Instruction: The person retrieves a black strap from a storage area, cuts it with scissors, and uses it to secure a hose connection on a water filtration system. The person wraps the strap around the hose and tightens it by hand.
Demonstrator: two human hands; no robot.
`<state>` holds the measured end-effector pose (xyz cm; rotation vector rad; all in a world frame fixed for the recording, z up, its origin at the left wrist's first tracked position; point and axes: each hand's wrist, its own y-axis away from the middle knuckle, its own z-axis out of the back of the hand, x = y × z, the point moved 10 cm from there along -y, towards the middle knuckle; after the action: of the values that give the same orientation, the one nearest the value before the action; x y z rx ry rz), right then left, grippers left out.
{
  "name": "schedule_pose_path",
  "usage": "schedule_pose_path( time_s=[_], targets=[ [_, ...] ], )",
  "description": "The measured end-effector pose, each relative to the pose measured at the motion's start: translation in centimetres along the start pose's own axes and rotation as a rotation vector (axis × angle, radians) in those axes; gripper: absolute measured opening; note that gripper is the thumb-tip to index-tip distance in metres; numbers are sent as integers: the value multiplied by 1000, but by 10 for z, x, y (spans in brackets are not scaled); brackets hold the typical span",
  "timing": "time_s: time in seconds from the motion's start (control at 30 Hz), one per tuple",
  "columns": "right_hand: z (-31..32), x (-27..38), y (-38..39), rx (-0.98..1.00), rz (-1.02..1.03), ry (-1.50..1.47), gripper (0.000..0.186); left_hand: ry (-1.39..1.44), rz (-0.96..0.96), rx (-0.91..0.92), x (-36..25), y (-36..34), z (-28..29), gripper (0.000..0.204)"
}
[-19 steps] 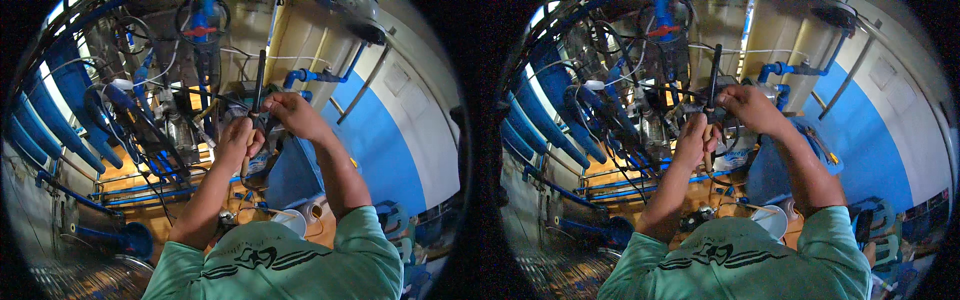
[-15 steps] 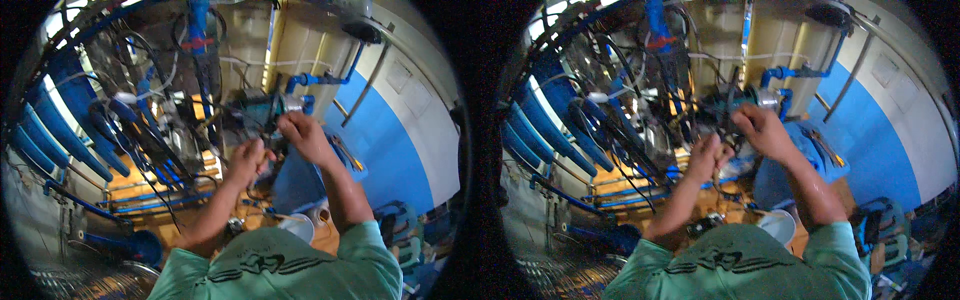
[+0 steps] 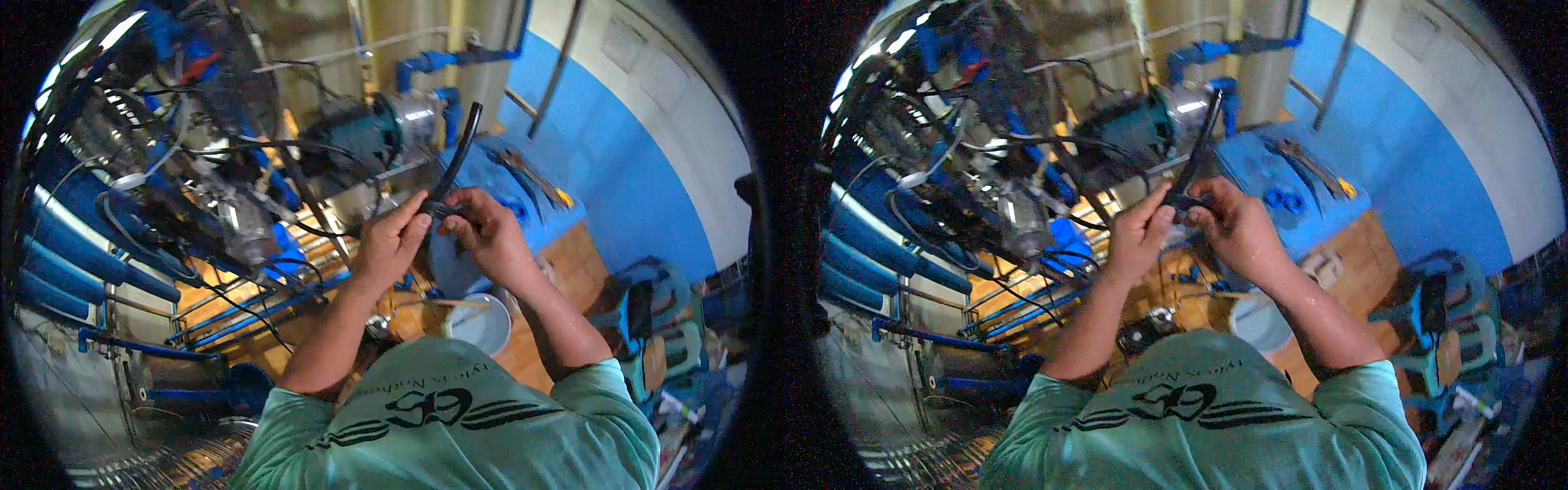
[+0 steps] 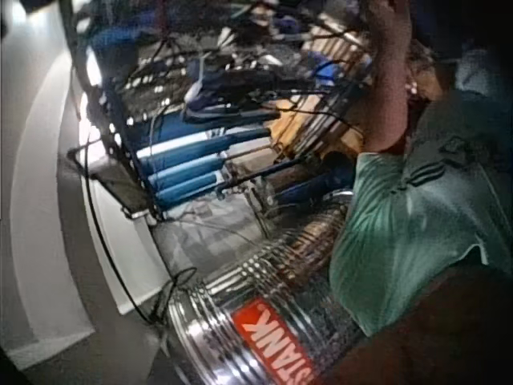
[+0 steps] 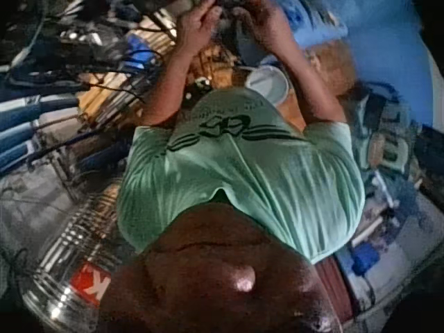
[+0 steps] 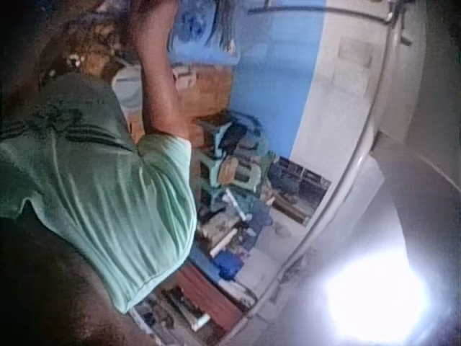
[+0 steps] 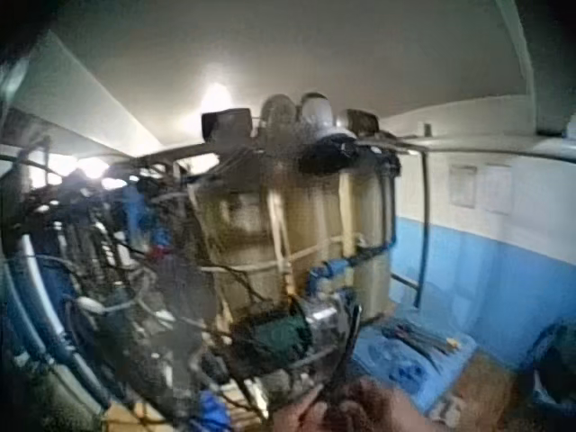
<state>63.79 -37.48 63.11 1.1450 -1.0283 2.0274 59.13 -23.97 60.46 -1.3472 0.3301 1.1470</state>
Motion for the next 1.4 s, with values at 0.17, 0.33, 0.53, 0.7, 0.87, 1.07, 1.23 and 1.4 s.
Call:
schedule_pose_path(
  time_s=[0.17,0.33,0.53,0.7,0.87,1.07,1.23,1.4],
  targets=[
    [57,-43,41,158,-260,125,22,-172,-132,144,-31,1,-72,38],
    [91,-67,86,269,-394,-125,28,-255,-151,283,-34,9,-130,40],
    [127,-82,117,205,-345,-49,30,-301,-147,288,-34,18,-180,30],
    [137,-77,122,124,-349,-4,34,-359,-12,360,-27,23,-201,30],
    [125,-77,123,132,-418,-133,33,-308,-152,300,-29,27,-197,25],
    [103,-76,123,144,-406,-281,28,-341,-208,344,-33,21,-185,19],
    [97,-76,127,129,-485,-242,28,-335,-247,392,-26,19,-176,23],
    [103,-76,129,37,-442,-87,31,-300,-180,487,-16,21,-181,23]
  ],
)
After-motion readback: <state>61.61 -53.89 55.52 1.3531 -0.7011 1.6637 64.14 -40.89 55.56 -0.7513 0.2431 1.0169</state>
